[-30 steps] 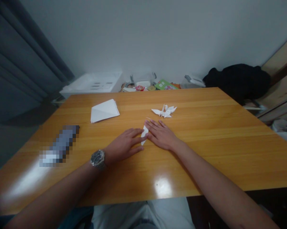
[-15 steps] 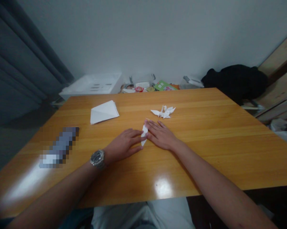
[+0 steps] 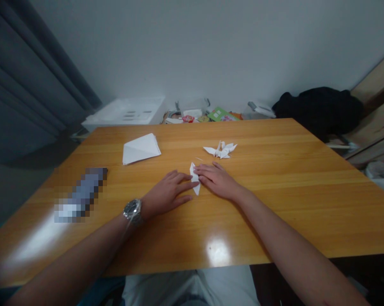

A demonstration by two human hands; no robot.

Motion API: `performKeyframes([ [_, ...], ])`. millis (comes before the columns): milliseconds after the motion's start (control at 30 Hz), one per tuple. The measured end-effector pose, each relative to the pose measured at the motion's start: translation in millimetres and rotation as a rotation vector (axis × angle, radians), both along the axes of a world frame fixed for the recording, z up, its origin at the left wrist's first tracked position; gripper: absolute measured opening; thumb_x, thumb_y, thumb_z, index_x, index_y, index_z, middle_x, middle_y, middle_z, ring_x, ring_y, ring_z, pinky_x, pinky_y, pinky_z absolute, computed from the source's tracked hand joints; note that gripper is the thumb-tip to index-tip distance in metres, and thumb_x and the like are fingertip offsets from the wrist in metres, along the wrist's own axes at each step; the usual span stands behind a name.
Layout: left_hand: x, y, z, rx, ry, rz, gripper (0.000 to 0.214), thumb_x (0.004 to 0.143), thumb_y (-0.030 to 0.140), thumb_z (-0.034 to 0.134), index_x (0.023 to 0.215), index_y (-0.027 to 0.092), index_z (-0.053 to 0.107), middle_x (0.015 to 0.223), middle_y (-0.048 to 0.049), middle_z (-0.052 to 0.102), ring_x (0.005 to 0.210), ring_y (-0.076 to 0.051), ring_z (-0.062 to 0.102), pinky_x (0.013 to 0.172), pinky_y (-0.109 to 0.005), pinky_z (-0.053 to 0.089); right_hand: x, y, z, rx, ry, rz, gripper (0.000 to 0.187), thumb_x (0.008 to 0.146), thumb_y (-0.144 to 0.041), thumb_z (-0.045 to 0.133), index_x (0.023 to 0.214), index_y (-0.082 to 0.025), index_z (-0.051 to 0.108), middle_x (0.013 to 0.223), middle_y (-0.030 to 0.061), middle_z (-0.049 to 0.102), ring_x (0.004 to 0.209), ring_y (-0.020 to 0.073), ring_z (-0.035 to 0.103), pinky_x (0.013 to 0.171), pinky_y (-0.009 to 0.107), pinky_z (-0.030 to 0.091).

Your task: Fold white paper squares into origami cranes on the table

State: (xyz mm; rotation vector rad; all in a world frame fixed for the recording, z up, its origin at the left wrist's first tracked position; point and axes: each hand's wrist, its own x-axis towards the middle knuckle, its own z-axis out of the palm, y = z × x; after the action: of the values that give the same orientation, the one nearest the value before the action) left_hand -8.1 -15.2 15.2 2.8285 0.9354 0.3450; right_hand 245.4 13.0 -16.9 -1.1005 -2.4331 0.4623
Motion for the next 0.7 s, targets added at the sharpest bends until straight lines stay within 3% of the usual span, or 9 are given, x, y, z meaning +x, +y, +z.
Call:
performKeyframes([
  [167, 1, 5, 0.9, -0.015, -0.101, 0.089, 0.036, 0.100, 0.041, 0.052, 0.130, 0.021, 0.057, 0.131, -0.0091, 0.062, 0.120, -0.025, 0.057, 0.111, -0.045, 0.040, 0, 0, 0.6, 0.046, -0.048, 0.035, 0.038, 0.103, -0.025, 0.044, 0.138, -0.032, 0.058, 0.148, 0.0059, 0.055, 0.140, 0.0243, 0.047, 0.116, 0.061, 0.026],
  [433, 1, 14, -10.8, 0.027, -0.110, 0.157, 0.040, 0.099, 0.037, 0.054, 0.134, 0.020, 0.057, 0.136, -0.0098, 0.061, 0.122, -0.026, 0.057, 0.110, -0.044, 0.042, -3, -3, 2.0, 0.113, -0.045, 0.038, 0.040, 0.101, -0.020, 0.047, 0.138, -0.031, 0.059, 0.145, 0.0080, 0.058, 0.137, 0.0272, 0.050, 0.114, 0.064, 0.030],
  [600, 0, 15, -11.0, -0.010, -0.135, 0.151, 0.040, 0.097, 0.035, 0.056, 0.135, 0.020, 0.057, 0.135, -0.0097, 0.061, 0.123, -0.025, 0.057, 0.110, -0.042, 0.043, -6, 0, 2.7, 0.198, 0.103, 0.117, 0.033, 0.098, -0.021, 0.056, 0.130, -0.025, 0.065, 0.136, 0.0104, 0.065, 0.127, 0.0237, 0.059, 0.106, 0.047, 0.048],
  [700, 0, 15, -11.2, -0.015, -0.155, 0.153, 0.039, 0.097, 0.034, 0.056, 0.133, 0.020, 0.058, 0.135, -0.0100, 0.061, 0.123, -0.025, 0.057, 0.110, -0.042, 0.044, -9, 1, 3.0, 0.232, 0.113, 0.128, 0.025, 0.097, -0.020, 0.058, 0.119, -0.023, 0.070, 0.127, 0.0103, 0.069, 0.118, 0.0239, 0.064, 0.101, 0.044, 0.053],
])
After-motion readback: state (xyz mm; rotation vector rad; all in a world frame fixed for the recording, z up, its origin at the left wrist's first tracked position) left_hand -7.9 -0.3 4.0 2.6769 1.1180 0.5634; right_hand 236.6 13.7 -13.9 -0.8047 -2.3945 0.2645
